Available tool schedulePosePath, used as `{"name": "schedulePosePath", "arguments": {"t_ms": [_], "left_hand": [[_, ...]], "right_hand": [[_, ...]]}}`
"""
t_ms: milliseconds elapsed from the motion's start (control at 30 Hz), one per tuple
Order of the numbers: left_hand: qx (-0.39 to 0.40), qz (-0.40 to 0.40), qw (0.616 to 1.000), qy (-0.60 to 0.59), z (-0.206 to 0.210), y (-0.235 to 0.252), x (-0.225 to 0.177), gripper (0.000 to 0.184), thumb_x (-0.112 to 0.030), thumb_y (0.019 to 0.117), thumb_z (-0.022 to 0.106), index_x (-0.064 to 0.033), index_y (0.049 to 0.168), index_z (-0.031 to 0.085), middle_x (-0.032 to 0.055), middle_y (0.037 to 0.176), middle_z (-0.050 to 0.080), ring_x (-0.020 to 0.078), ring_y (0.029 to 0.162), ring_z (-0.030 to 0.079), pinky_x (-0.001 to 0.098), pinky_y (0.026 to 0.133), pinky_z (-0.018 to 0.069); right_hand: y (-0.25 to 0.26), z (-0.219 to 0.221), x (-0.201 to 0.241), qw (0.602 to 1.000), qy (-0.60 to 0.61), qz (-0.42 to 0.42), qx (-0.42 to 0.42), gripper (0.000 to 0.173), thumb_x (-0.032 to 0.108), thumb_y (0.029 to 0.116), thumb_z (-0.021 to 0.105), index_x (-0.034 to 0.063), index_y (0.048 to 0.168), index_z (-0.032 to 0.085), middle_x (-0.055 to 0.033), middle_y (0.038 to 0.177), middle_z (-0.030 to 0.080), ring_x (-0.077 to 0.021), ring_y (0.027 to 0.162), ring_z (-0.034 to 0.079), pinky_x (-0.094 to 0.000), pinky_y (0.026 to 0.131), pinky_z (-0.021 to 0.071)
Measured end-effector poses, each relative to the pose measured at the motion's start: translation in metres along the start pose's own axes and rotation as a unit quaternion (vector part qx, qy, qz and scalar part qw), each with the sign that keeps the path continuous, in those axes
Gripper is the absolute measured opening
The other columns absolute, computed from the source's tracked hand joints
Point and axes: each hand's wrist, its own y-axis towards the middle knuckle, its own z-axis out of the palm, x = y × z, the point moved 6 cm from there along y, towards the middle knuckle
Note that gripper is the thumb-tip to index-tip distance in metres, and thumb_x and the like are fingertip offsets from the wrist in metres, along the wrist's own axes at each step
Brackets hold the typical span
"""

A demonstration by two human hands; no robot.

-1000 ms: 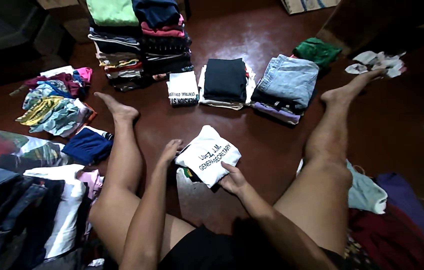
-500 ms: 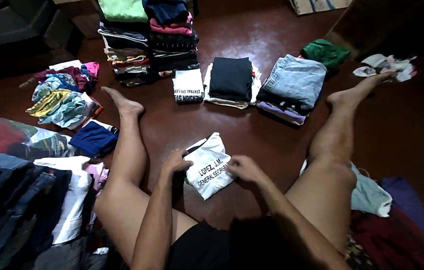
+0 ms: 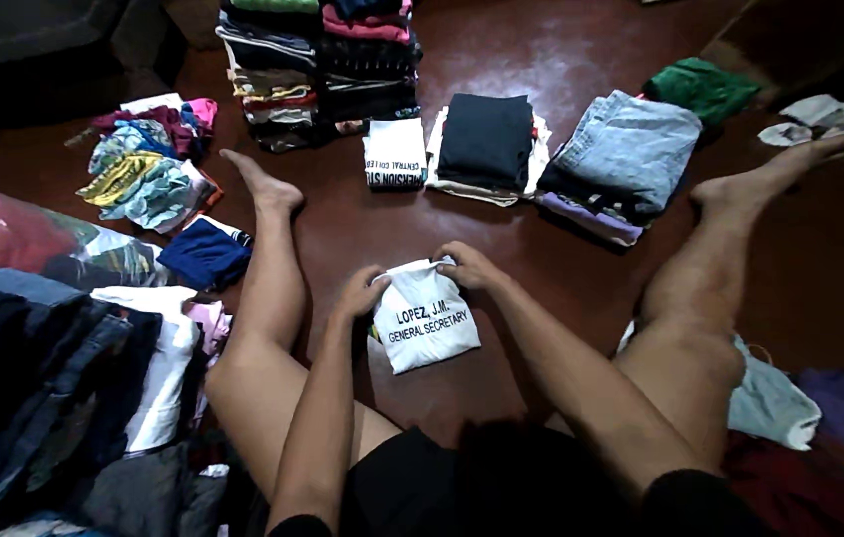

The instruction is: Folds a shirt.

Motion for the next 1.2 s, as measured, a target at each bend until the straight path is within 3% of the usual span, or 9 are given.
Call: {"name": "schedulePosePath", "arguments": {"t_ms": [200, 433, 533, 633, 767, 900, 1033, 1133, 1200], "left_hand": [[-0.015, -0.025, 0.999, 0.033, -0.004, 0.005, 0.003, 0.033, -0.032, 0.1098, 0.048, -0.0079, 0.114, 0.07, 0.0146, 0.102, 0.072, 0.0284, 0.096, 0.07, 0.057, 0.09, 0.0548], [-0.067, -0.051, 0.992, 0.093, 0.008, 0.011, 0.007, 0.039, -0.037, 0.1114, 0.041, -0.0106, 0.121, 0.068, 0.0168, 0.106, 0.072, 0.0346, 0.102, 0.07, 0.0636, 0.093, 0.0512], [-0.07, -0.032, 0.988, 0.137, 0.012, 0.012, 0.005, 0.041, -0.034, 0.1123, 0.037, -0.007, 0.121, 0.067, 0.0191, 0.111, 0.072, 0.037, 0.11, 0.067, 0.066, 0.101, 0.0442], [-0.095, -0.05, 0.975, 0.196, 0.02, 0.012, 0.007, 0.043, -0.036, 0.1124, 0.036, -0.0079, 0.126, 0.066, 0.0183, 0.125, 0.068, 0.0377, 0.122, 0.062, 0.0632, 0.104, 0.0454], [-0.216, -0.066, 0.932, 0.284, 0.026, 0.012, -0.002, 0.037, -0.029, 0.1075, 0.048, -0.0136, 0.138, 0.061, 0.0151, 0.148, 0.054, 0.04, 0.141, 0.044, 0.0665, 0.111, 0.0345], [-0.229, 0.051, 0.918, 0.318, 0.038, -0.004, -0.058, 0.045, -0.032, 0.1086, 0.038, -0.0146, 0.146, 0.056, 0.0114, 0.162, 0.04, 0.0376, 0.153, 0.027, 0.0691, 0.12, 0.0166], [-0.12, 0.035, 0.944, 0.304, 0.062, 0.009, 0.007, 0.054, -0.052, 0.1096, 0.026, -0.0381, 0.162, 0.031, 0.0063, 0.173, 0.016, 0.0326, 0.16, 0.007, 0.0742, 0.12, 0.0033], [-0.173, 0.026, 0.947, 0.27, 0.043, 0.018, 0.025, 0.057, -0.048, 0.1095, 0.029, -0.0274, 0.162, 0.032, 0.0078, 0.173, 0.016, 0.0324, 0.16, 0.007, 0.0676, 0.124, 0.0054], [-0.259, -0.047, 0.94, 0.215, 0.021, 0.004, 0.022, 0.058, -0.041, 0.1085, 0.038, -0.0148, 0.16, 0.036, 0.0167, 0.168, 0.025, 0.0388, 0.156, 0.022, 0.064, 0.123, 0.0197]], "right_hand": [[0.018, -0.007, 0.009, 0.999, 0.005, 0.041, 0.024, 0.023, 0.02, 0.103, 0.061, 0.007, 0.119, 0.07, -0.0153, 0.117, 0.071, -0.0299, 0.112, 0.067, -0.0575, 0.102, 0.0498], [-0.013, 0.004, 0.037, 0.959, -0.17, -0.008, -0.228, 0.029, 0.023, 0.1011, 0.061, 0.0128, 0.127, 0.07, -0.0161, 0.143, 0.057, -0.0397, 0.134, 0.051, -0.06, 0.105, 0.0465], [-0.029, 0.032, 0.03, 0.956, -0.23, -0.061, -0.171, 0.036, 0.036, 0.1037, 0.051, 0.0258, 0.132, 0.069, -0.0076, 0.153, 0.053, -0.034, 0.146, 0.041, -0.0606, 0.114, 0.0358], [-0.034, 0.049, -0.022, 0.965, -0.253, 0.03, -0.054, 0.052, 0.052, 0.1075, 0.035, 0.041, 0.158, 0.04, -0.0007, 0.172, 0.021, -0.0351, 0.158, 0.017, -0.0737, 0.118, 0.0171], [-0.031, 0.047, -0.026, 0.974, -0.215, 0.074, -0.002, 0.062, 0.059, 0.1062, 0.034, 0.0386, 0.164, 0.025, -0.002, 0.175, 0.007, -0.0349, 0.16, 0.006, -0.0789, 0.117, 0.0062], [-0.028, 0.035, -0.007, 0.976, -0.204, 0.081, 0.018, 0.054, 0.05, 0.1098, 0.03, 0.0386, 0.162, 0.031, -0.0021, 0.174, 0.014, -0.0385, 0.159, 0.012, -0.0814, 0.114, 0.0107], [-0.03, 0.046, -0.015, 0.976, -0.206, 0.067, -0.021, 0.052, 0.044, 0.1099, 0.031, 0.0406, 0.162, 0.032, -0.0002, 0.174, 0.014, -0.0362, 0.159, 0.012, -0.0823, 0.114, 0.0089], [-0.03, 0.043, -0.021, 0.983, -0.163, 0.082, -0.023, 0.052, 0.04, 0.1104, 0.035, 0.0408, 0.162, 0.029, 0.0001, 0.174, 0.011, -0.034, 0.16, 0.012, -0.0814, 0.115, 0.0078], [-0.036, 0.034, -0.021, 0.985, -0.095, 0.101, -0.106, 0.055, 0.034, 0.1087, 0.043, 0.0301, 0.163, 0.032, -0.0063, 0.173, 0.017, -0.0356, 0.155, 0.027, -0.0758, 0.117, 0.0208]]}}
